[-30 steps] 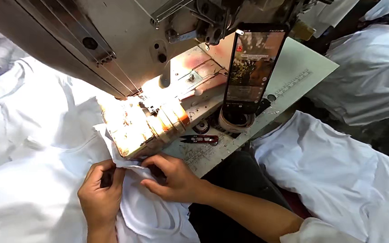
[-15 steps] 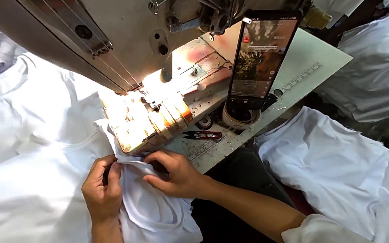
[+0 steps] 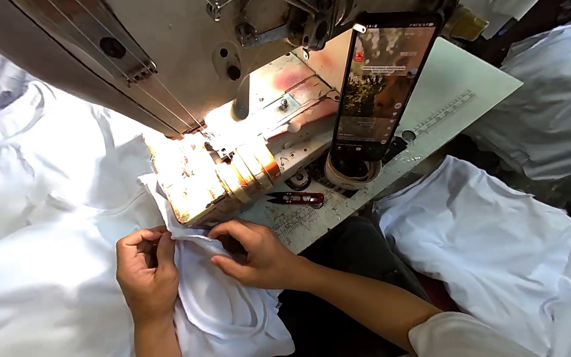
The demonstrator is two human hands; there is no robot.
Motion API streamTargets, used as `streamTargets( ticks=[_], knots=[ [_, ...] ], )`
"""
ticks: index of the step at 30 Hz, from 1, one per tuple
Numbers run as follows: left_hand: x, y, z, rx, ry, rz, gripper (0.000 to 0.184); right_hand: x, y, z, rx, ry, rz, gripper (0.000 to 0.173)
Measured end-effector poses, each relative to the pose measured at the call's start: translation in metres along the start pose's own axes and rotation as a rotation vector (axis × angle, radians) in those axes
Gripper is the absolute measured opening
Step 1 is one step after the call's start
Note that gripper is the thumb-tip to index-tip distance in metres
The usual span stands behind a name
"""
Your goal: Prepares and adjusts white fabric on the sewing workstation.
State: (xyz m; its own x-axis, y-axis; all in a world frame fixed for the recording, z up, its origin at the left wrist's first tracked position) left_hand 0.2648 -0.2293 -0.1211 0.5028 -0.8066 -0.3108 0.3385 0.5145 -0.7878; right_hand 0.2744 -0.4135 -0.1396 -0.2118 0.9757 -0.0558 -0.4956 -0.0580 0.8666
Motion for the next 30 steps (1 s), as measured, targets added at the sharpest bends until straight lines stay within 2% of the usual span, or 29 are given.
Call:
streamTargets(
  ticks=[11,30],
  knots=[
    [0.0004,-0.0004,0.0011,-0.045,-0.001,-0.052,0.01,0.0001,-0.0006,0.0001,0.011,0.011,0.005,0.029],
    [-0.0005,-0.0016,-0.0007,0.001,0.012,0.097,0.014,-0.0009,0.0006,0.0007,0.003,0.015,0.0,0.027]
  ],
)
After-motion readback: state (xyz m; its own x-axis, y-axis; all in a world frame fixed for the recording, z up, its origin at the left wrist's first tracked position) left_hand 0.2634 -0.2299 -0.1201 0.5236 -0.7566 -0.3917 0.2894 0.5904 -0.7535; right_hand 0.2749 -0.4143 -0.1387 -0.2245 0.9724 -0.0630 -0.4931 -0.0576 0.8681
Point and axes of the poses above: each hand's wrist, its own z-axis towards the middle knuckle, its own x-axis out of the palm, y = z × x, the point moved 5 cm from there along z, towards the middle knuckle, and after that the axes turned 7 degrees about -y, right-handed, at the moved point
